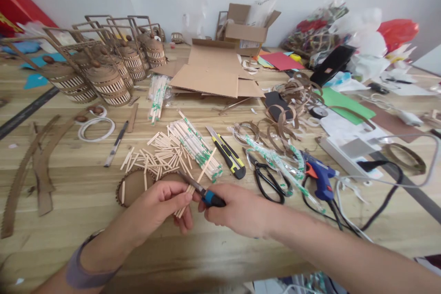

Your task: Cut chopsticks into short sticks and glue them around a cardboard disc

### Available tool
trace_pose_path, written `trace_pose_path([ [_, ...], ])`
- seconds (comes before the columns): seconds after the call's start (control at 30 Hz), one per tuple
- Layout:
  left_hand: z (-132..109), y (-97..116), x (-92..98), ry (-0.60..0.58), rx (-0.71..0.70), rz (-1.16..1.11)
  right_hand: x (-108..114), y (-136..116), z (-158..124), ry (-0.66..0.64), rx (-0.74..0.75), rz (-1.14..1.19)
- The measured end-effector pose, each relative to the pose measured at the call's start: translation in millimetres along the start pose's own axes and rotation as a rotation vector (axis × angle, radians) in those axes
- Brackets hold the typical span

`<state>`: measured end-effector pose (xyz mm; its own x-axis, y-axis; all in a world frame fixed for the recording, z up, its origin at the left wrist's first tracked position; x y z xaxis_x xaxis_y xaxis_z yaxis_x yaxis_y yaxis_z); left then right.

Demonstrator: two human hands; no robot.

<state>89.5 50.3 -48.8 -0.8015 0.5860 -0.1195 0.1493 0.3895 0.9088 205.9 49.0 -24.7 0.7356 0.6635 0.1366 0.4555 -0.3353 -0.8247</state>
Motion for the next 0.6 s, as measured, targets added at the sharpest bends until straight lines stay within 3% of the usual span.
trace_pose_path([
  [0.27, -1.8, 0.8, -1.8, 0.009, -0.015, 0.065, -5.8, -6.7, 4.3, -0.066, 0.167, -0.077],
  [0.6, -2.3, 5.5, -0.9, 0.02, -0.04, 0.075, 2.9, -4.3, 2.4, -0.023, 0.157, -0.109],
])
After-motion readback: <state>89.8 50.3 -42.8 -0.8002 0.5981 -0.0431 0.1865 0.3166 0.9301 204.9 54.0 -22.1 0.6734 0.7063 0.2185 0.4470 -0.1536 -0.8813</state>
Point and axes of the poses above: each hand's wrist, its own z-axis towards the middle knuckle, its own x-axis out of the back of the hand, y = z × x, the point moved 7 cm from there along z, towards the middle knuckle, and after that the axes turned 8 degrees about z, right-handed, at the moved point
